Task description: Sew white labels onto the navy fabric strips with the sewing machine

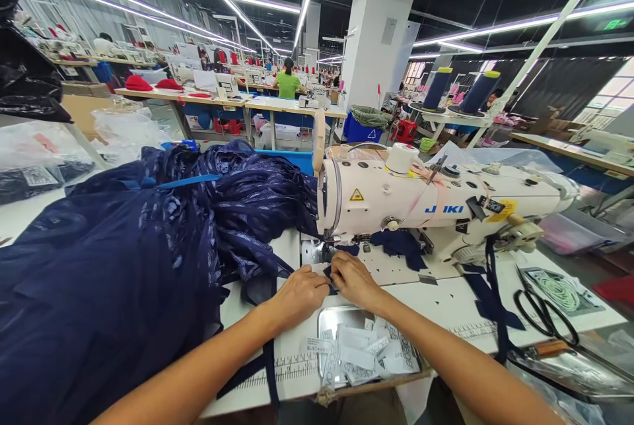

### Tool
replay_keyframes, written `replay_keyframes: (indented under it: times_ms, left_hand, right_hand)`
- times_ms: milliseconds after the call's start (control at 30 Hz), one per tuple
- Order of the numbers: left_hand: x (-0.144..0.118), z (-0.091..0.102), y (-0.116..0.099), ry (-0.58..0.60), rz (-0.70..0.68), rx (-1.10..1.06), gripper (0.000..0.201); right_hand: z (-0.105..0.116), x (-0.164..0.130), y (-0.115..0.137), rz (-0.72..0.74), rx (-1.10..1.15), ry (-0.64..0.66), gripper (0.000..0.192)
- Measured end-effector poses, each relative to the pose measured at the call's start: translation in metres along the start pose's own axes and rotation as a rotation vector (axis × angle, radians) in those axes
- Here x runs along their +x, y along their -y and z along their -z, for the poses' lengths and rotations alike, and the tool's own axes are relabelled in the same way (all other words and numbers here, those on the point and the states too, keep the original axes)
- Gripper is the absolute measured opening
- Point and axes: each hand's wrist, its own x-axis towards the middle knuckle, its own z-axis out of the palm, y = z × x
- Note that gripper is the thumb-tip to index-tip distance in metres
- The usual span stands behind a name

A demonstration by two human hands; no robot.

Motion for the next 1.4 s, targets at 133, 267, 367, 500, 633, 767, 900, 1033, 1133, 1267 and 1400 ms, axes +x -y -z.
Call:
replay_keyframes:
  times_ms: [133,267,367,500,633,767,900,1033,1133,1267,1400]
  left_hand:
    - [0.003,0.001,0.001,0.055,-0.04,0.029,0.02]
    - [0.001,0.002,0.0,0.023,-0.046,0.058,0.022]
    - [-0.002,0.004,-0.001,-0.057,-0.03,0.113,0.024]
    - [-0.004,0.008,0.001,-0.166,0.025,0.246,0.025]
    - [-0.001,0.009,0.003,-0.17,-0.033,0.349,0.023]
    - [0.004,0.005,0.002,-0.129,-0.068,0.394,0.019]
    - [0.006,0.003,0.001,-0.096,-0.084,0.421,0.018]
    - [0.007,0.004,0.0,-0.07,-0.089,0.422,0.018]
    - [0.007,0.005,0.0,-0.043,-0.095,0.416,0.016]
    - [0.008,0.003,-0.001,-0.007,-0.088,0.4,0.016]
    - [0.009,0.005,-0.001,0.06,-0.058,0.37,0.017]
  right_hand:
    - [-0.003,0.005,-0.008,-0.046,0.166,0.012,0.015]
    - [-0.002,0.009,-0.013,-0.043,0.209,0.033,0.017]
    - [-0.002,0.008,-0.013,-0.033,0.225,0.016,0.016]
    - [-0.004,0.004,-0.013,-0.03,0.245,-0.019,0.016]
    - [-0.008,0.004,-0.014,-0.029,0.277,-0.05,0.017]
    - [-0.006,0.002,-0.012,-0.015,0.27,-0.068,0.017]
    - [0.0,0.0,-0.007,0.019,0.197,-0.051,0.016]
    - [0.003,-0.002,-0.005,0.076,0.158,-0.06,0.015]
    - [0.004,-0.003,-0.009,0.084,0.199,-0.068,0.013]
    - [0.004,-0.008,-0.01,0.135,0.175,-0.048,0.019]
    - [0.0,-0.014,0.004,0.204,-0.211,-0.002,0.019]
